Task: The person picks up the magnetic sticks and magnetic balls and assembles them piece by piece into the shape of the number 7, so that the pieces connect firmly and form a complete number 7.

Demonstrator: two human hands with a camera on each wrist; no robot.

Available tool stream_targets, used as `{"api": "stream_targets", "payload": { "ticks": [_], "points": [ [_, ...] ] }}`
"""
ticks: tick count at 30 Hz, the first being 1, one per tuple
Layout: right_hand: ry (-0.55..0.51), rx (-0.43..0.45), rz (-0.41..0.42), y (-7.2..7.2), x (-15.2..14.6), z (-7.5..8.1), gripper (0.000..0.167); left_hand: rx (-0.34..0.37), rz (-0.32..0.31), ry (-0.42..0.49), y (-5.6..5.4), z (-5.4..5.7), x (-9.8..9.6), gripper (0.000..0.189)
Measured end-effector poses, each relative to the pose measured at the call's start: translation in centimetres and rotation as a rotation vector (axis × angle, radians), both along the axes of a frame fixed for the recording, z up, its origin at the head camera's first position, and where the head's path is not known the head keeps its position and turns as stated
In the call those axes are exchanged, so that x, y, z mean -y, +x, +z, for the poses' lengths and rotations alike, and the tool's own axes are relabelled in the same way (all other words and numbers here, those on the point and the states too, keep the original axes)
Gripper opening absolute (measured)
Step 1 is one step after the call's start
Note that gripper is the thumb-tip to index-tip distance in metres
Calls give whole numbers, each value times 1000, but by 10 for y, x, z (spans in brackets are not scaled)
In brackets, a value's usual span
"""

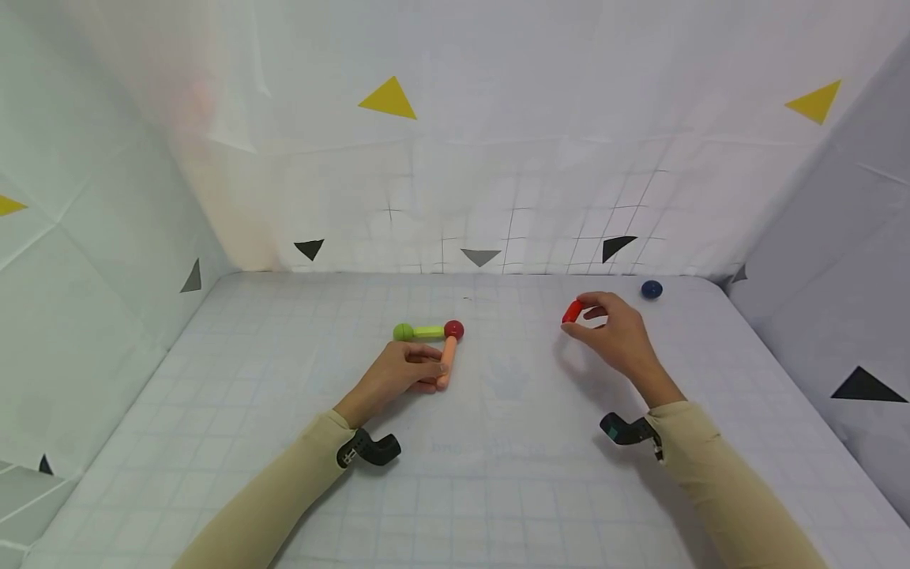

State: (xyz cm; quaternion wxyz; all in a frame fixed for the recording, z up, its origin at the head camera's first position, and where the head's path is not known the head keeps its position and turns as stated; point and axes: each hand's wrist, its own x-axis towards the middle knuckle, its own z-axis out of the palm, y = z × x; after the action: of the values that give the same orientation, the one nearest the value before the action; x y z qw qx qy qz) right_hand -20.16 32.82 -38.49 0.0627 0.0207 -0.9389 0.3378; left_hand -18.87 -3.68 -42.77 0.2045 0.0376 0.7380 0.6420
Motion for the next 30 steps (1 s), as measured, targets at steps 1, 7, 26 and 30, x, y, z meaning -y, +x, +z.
{"api": "stream_targets", "payload": {
  "ticks": [1, 7, 26, 30],
  "points": [
    [-1, -6, 5, 1, 1, 0, 60, 0, 0, -1, 0, 0, 0, 35],
    [-15, -35, 31, 8, 11, 1, 57, -9, 3, -11, 0, 1, -1, 35],
    [-40, -93, 166, 29, 50, 2, 55, -7, 4, -16, 0, 2, 0, 34],
    [-60, -84, 193, 33, 59, 1, 54, -10, 0, -19, 0, 1, 0, 35]
  ]
}}
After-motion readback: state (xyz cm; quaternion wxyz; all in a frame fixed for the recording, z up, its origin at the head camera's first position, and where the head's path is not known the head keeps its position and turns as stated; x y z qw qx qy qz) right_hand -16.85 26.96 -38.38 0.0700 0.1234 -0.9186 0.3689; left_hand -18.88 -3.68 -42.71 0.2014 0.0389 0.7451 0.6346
